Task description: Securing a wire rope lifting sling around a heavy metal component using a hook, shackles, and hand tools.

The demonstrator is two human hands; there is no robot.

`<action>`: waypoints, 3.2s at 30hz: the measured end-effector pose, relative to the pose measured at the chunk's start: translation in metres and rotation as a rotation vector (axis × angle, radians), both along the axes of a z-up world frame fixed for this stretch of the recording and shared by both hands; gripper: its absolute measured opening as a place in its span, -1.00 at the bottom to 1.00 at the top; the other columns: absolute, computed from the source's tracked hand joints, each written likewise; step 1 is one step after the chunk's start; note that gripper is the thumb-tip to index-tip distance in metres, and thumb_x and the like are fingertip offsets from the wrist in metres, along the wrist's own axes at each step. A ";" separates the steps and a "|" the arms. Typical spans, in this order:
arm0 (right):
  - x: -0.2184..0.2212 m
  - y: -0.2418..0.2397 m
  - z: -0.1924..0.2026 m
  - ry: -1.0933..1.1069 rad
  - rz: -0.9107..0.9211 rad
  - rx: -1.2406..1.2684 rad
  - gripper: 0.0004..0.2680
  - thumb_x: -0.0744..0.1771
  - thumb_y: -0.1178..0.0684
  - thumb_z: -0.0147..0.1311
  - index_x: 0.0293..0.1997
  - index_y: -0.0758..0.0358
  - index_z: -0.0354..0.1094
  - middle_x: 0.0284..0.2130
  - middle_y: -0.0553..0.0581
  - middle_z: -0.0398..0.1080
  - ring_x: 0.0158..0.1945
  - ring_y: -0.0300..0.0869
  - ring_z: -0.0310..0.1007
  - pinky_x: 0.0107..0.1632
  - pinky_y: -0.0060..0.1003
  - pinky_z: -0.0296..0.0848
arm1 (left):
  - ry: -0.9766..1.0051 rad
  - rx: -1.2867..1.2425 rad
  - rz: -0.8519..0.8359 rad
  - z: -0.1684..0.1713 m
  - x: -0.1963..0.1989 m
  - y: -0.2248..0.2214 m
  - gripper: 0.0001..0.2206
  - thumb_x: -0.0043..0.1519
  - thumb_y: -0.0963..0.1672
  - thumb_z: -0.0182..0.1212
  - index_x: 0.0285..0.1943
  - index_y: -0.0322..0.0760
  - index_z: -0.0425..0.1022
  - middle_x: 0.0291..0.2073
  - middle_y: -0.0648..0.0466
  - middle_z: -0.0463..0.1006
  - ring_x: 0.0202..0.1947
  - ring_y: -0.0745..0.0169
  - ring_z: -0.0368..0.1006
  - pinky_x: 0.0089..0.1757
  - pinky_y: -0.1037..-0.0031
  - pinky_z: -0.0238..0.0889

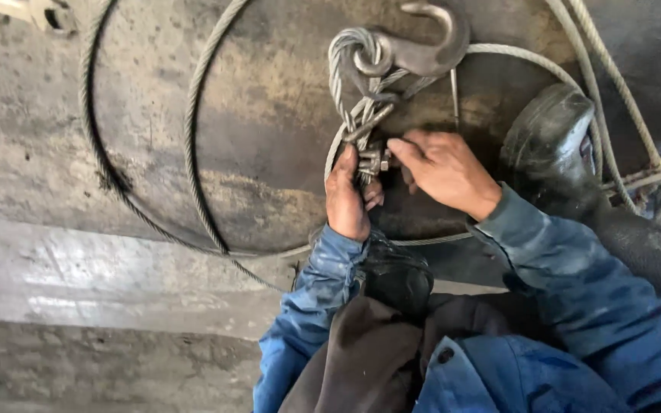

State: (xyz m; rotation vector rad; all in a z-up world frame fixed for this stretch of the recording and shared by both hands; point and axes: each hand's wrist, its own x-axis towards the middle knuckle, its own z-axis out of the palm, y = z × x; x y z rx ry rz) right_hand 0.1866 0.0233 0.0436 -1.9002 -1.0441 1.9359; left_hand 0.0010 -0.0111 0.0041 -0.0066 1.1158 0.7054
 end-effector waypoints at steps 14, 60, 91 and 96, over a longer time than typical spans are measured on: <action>0.006 -0.009 0.005 -0.314 0.543 0.227 -0.87 0.31 0.12 0.17 -0.07 0.17 0.51 -0.30 0.18 0.48 -0.26 -0.02 0.50 -0.21 -0.14 0.45 | -0.003 0.006 -0.014 -0.005 0.005 0.012 -0.68 0.46 0.02 -0.03 0.02 -0.33 0.42 -0.48 0.15 0.41 -0.67 0.44 0.14 -0.58 0.53 0.01; 0.018 -0.002 -0.024 0.310 -0.116 -0.303 -0.76 0.40 -0.06 -0.14 0.02 0.32 0.29 -0.37 0.10 0.43 -0.40 -0.18 0.46 -0.38 -0.27 0.44 | 0.157 0.065 -0.101 -0.006 0.019 0.001 -0.72 0.41 0.03 0.11 -0.13 -0.23 0.48 -0.46 0.27 0.40 -0.47 0.56 0.23 -0.44 0.62 0.15; 0.014 -0.022 -0.036 0.480 -0.459 -0.697 -0.67 0.45 -0.25 -0.24 -0.21 0.23 0.26 -0.56 0.03 0.26 -0.59 -0.20 0.20 -0.50 -0.26 0.22 | 0.075 0.083 -0.102 0.012 0.019 0.008 -0.71 0.39 0.03 0.12 -0.07 -0.25 0.46 -0.37 0.24 0.41 -0.38 0.50 0.26 -0.34 0.56 0.21; 0.012 -0.010 -0.023 0.321 -0.316 -0.471 -0.76 0.40 -0.09 -0.21 0.06 0.18 0.31 -0.42 0.06 0.41 -0.43 -0.16 0.42 -0.37 -0.23 0.36 | 0.133 0.072 -0.144 0.001 0.020 0.001 -0.69 0.39 0.04 0.13 -0.06 -0.29 0.46 -0.37 0.22 0.41 -0.37 0.49 0.28 -0.33 0.55 0.24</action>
